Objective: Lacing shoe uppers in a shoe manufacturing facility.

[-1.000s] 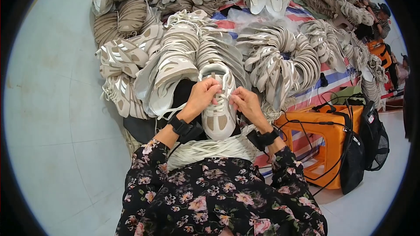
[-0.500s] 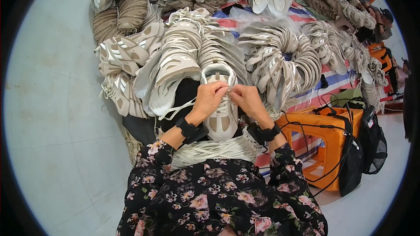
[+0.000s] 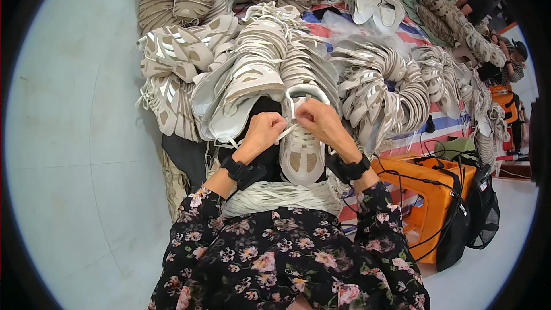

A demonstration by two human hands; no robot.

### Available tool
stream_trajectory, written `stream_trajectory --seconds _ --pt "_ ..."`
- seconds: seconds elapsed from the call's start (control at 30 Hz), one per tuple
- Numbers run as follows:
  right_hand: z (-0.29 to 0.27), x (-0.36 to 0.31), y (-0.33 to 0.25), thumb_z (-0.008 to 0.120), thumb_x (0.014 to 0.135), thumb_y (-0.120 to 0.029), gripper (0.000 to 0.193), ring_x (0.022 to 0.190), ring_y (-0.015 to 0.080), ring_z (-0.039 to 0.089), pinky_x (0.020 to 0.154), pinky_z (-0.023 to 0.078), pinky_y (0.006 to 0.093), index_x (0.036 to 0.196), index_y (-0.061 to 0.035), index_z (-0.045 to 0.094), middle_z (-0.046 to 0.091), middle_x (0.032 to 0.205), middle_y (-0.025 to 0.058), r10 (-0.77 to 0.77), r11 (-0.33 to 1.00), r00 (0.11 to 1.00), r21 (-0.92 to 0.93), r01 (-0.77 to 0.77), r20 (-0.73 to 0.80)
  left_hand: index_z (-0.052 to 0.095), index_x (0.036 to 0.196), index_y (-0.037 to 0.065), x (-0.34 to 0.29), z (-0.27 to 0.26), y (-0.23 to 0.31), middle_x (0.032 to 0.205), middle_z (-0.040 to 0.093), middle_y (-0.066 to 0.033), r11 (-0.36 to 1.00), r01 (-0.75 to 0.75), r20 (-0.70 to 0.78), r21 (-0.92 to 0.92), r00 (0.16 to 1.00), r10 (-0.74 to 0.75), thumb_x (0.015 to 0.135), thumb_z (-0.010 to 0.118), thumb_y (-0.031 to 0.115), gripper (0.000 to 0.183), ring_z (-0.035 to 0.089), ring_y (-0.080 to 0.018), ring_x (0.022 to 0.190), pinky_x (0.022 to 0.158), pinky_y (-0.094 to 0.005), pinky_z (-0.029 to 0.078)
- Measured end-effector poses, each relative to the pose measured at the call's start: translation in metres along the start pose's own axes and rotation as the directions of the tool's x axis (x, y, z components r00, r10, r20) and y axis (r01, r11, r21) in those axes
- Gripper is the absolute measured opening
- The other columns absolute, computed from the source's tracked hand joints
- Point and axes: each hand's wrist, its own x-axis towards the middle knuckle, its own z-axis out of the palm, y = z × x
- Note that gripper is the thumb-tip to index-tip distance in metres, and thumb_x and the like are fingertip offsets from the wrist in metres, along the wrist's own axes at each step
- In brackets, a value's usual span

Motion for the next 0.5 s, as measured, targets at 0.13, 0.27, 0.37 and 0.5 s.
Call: stream_trajectory --seconds 0.13,0.27,0.37,0.5 --pt "-0.004 -0.003 0.0 0.058 0.074 -0.007 0.013 0.072 0.0262 0.056 0.064 0.044 0.0343 0.086 -0.0037 0.062 0.054 0.078 0.0099 -0.028 0.999 0.998 -0.043 0.03 0.055 0.063 0.077 -0.003 0.002 -0.001 0.002 0.059 0.06 -0.0066 1.0 0.021 0.058 0.02 0.998 -0.022 0.08 0.055 0.011 0.017 0.057 -0.0117 0.047 0.046 -0.0241 0.045" --pt "-0.003 -0.004 -0.001 0.058 0.074 -0.006 0.016 0.073 0.0261 0.056 0.065 0.044 0.0341 0.089 -0.0043 0.063 0.055 0.08 0.0094 -0.117 0.989 0.992 -0.087 0.12 0.043 0.062 0.072 -0.003 0.008 0.0 -0.001 0.061 0.061 -0.012 0.994 0.075 0.084 0.078 0.993 -0.081 0.077 0.053 0.012 0.018 0.06 -0.0216 0.049 0.049 -0.0308 0.046" --pt "-0.002 -0.006 0.002 0.058 0.075 -0.007 0.017 0.074 0.0264 0.056 0.066 0.045 0.0342 0.09 -0.0049 0.064 0.056 0.081 0.0087 -0.13 0.988 0.989 -0.073 0.135 0.068 0.06 0.077 -0.002 0.013 0.006 -0.004 0.061 0.059 -0.0106 0.94 -0.148 0.012 0.308 0.988 0.152 0.079 0.055 0.014 0.018 0.056 -0.0179 0.047 0.047 -0.03 0.043" --pt "0.002 -0.005 0.007 0.057 0.075 -0.008 0.015 0.074 0.0268 0.057 0.065 0.045 0.0352 0.088 -0.0046 0.065 0.055 0.08 0.009 -0.151 0.984 0.987 -0.083 0.155 0.057 0.058 0.074 -0.002 0.007 0.013 -0.008 0.061 0.056 -0.0128 0.802 -0.385 -0.066 0.457 0.885 0.461 0.08 0.054 0.011 0.015 0.057 -0.0211 0.055 0.052 -0.0307 0.043"
